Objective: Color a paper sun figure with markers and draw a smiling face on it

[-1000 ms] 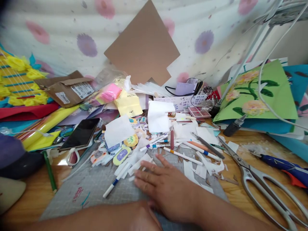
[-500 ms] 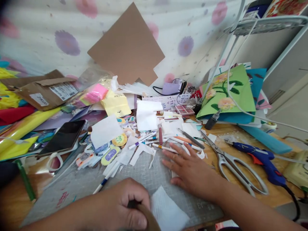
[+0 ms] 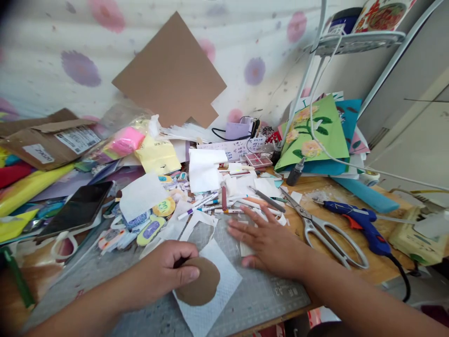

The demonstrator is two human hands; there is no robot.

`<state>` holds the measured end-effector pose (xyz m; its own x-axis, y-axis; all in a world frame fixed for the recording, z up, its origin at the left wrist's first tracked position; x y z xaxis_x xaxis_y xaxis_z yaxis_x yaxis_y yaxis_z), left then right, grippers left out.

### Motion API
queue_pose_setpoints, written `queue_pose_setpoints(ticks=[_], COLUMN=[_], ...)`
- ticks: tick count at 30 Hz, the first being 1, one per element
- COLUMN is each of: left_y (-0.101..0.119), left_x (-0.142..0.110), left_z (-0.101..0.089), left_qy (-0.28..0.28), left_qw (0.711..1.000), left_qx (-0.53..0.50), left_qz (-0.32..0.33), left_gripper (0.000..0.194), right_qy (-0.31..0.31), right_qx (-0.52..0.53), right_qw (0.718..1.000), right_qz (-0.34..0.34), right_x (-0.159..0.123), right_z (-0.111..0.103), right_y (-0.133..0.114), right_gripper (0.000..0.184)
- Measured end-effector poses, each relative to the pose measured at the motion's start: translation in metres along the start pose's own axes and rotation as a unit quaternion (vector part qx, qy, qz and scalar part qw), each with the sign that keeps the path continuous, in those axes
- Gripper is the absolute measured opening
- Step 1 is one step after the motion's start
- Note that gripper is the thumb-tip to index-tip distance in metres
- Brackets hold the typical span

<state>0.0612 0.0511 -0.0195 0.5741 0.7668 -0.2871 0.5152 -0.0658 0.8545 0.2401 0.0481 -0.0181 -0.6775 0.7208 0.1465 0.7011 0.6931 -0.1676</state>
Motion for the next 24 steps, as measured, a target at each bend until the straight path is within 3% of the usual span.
queue_pose_setpoints(ticks=[4,6,8,9,10,13,15,17,24], left_y=[-0.001,0.004,0.010,0.011,0.011,0.009,0.008,0.005,-0.006], left_x=[0.003,0.002,0.000,-0.001,-0.001,-0.003,-0.002,-0.001,0.004], left_z=[-0.001,0.000,0.001,0.000,0.000,-0.002,-0.005,-0.009,-0.030], left_qy=[-0.007,-0.015,-0.020,-0.021,-0.021,-0.022,-0.014,0.015,0.192], left_qw=[1.000,0.999,0.998,0.997,0.997,0.991,0.982,0.971,0.912], left_qx=[0.030,0.029,0.002,-0.017,-0.040,-0.125,-0.184,-0.236,-0.359], left_qz=[0.002,0.039,0.067,0.071,0.068,0.049,0.043,0.044,0.055], left_gripper=[0.022,0.022,0.022,0.022,0.022,0.027,0.032,0.035,0.035], right_qy=[0.082,0.120,0.134,0.118,0.089,0.003,0.010,0.034,0.063], right_qx=[0.021,0.039,0.121,0.209,0.324,0.553,0.557,0.546,0.551], right_qw=[0.994,0.989,0.978,0.963,0.930,0.810,0.801,0.797,0.775], right_qz=[0.064,0.081,0.106,0.125,0.148,0.194,0.221,0.254,0.304], right_x=[-0.006,-0.006,-0.004,-0.001,0.002,0.011,0.015,0.017,0.010], right_z=[-0.014,-0.026,-0.034,-0.033,-0.029,-0.014,-0.010,-0.008,-0.010], right_y=[0.026,0.020,0.007,-0.001,-0.009,-0.033,-0.034,-0.028,-0.003], right_gripper=[0.046,0.040,0.042,0.043,0.043,0.031,0.019,0.021,0.031])
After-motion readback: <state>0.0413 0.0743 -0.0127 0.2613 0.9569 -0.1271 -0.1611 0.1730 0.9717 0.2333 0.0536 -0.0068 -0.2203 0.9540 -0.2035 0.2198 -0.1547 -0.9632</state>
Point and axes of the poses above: each hand's wrist, its own x-axis towards the middle knuckle, its own z-axis out of the palm, y = z × x, the point moved 7 cm from there along x, towards the middle knuckle, and after that the axes turned 6 degrees about y, right-handed, at the moved point
